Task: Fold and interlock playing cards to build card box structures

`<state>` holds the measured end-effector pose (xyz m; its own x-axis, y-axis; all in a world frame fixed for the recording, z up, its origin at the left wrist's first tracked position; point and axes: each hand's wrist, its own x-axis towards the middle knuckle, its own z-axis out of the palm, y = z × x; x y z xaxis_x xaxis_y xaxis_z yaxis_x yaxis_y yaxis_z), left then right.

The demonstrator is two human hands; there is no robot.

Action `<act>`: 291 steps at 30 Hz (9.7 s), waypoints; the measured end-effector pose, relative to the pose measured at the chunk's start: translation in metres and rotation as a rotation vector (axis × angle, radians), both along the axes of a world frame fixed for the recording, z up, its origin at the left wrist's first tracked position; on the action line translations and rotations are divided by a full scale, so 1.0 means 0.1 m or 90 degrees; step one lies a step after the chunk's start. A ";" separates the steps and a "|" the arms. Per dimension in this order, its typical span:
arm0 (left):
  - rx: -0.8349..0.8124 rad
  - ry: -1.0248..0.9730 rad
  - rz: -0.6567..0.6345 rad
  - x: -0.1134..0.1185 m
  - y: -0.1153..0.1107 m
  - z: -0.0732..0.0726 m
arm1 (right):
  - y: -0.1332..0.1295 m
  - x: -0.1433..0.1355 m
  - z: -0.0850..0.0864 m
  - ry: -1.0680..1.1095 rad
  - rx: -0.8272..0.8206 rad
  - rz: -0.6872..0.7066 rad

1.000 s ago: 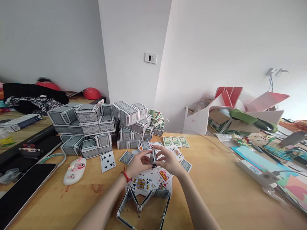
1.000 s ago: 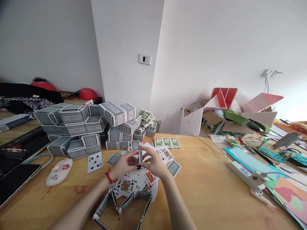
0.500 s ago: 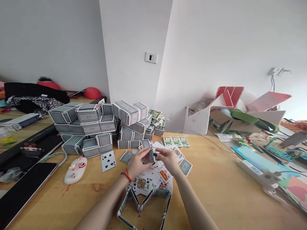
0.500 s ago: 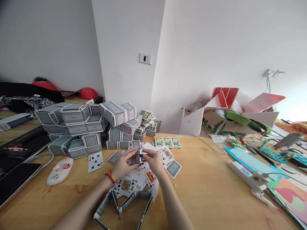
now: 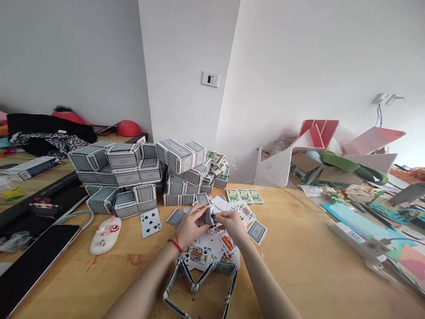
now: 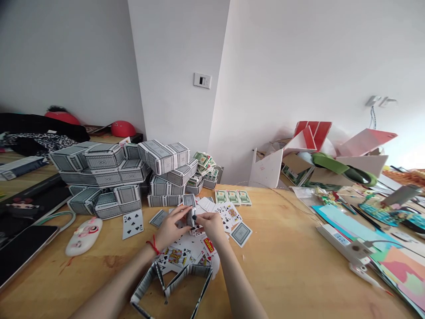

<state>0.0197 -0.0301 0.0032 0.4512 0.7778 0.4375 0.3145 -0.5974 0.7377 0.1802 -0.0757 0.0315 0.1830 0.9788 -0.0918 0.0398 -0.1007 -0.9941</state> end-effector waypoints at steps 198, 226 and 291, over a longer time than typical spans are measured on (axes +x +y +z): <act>-0.444 -0.320 -0.021 0.11 0.08 0.18 | 0.06 -0.06 -0.24 0.209 0.084 -0.038; -0.347 -0.248 0.007 0.09 0.04 0.05 | 0.05 -0.04 -0.35 0.072 0.079 -0.077; -0.054 -0.013 0.210 0.22 -0.01 -0.02 | 0.04 -0.06 -0.42 0.049 -0.021 0.048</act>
<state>0.0421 -0.0316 0.0014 0.1605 0.9144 0.3717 0.4652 -0.4022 0.7885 0.1738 -0.0714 -0.0100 0.1001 0.9858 -0.1351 -0.0285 -0.1329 -0.9907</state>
